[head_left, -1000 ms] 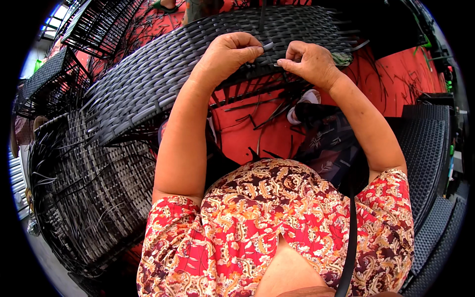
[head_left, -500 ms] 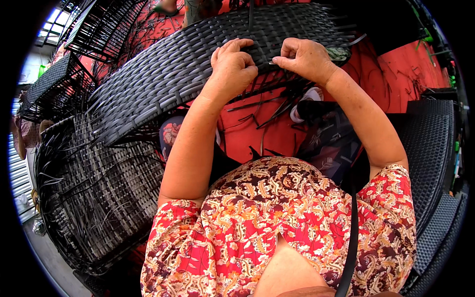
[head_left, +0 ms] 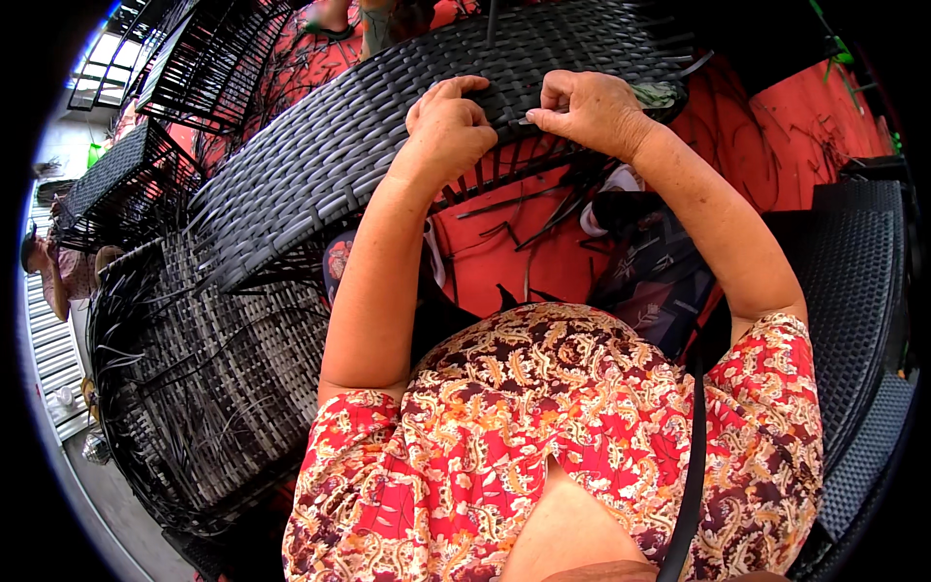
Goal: The person weaves black synthetic strips through a mesh-like frame by hand and using a tool to tighten and secure the material.
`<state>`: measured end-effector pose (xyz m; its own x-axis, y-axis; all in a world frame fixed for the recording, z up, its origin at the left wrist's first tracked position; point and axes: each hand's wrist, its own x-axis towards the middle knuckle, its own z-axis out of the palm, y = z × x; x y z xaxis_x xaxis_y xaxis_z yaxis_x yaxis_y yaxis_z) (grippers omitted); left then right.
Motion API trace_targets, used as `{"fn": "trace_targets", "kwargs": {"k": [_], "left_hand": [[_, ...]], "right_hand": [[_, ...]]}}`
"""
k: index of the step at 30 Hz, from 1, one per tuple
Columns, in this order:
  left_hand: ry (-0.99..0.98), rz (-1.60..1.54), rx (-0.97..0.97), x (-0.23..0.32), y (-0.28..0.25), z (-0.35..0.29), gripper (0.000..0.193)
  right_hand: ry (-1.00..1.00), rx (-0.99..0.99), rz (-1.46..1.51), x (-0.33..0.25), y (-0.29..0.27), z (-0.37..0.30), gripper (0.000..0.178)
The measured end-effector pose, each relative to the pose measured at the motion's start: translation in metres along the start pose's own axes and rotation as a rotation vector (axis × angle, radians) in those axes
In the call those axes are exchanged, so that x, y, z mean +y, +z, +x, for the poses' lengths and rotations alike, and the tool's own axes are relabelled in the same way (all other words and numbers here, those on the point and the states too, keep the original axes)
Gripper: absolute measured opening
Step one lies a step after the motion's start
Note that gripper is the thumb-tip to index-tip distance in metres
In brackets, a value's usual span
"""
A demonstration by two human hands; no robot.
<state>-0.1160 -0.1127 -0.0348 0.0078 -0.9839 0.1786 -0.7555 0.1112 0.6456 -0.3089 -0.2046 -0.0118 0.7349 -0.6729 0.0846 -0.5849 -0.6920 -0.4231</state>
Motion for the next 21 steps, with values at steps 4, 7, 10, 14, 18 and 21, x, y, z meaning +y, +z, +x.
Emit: {"fn": "trace_targets", "kwargs": {"k": [4, 7, 10, 14, 18, 21], "left_hand": [[-0.063, -0.048, -0.059, -0.001, -0.003, 0.0, 0.01], [-0.073, -0.206, -0.086, -0.01, -0.004, 0.0, 0.009], [-0.037, -0.242, -0.071, -0.012, -0.003, 0.002, 0.009], [0.037, -0.167, -0.082, -0.006, -0.001, 0.006, 0.01], [0.021, -0.142, -0.044, -0.006, -0.001, -0.002, 0.011], [-0.066, -0.116, -0.029, 0.006, 0.003, -0.003, 0.013]], "right_hand": [[-0.032, 0.046, -0.013, 0.001, 0.007, -0.001, 0.03], [-0.024, 0.041, -0.019, 0.0, 0.007, -0.002, 0.03], [-0.012, 0.031, -0.031, -0.001, 0.006, -0.001, 0.03], [-0.033, 0.048, -0.017, 0.0, 0.006, -0.004, 0.03], [-0.048, 0.05, -0.024, -0.004, 0.006, -0.003, 0.03], [-0.052, 0.056, -0.061, -0.002, 0.003, -0.006, 0.029]]}}
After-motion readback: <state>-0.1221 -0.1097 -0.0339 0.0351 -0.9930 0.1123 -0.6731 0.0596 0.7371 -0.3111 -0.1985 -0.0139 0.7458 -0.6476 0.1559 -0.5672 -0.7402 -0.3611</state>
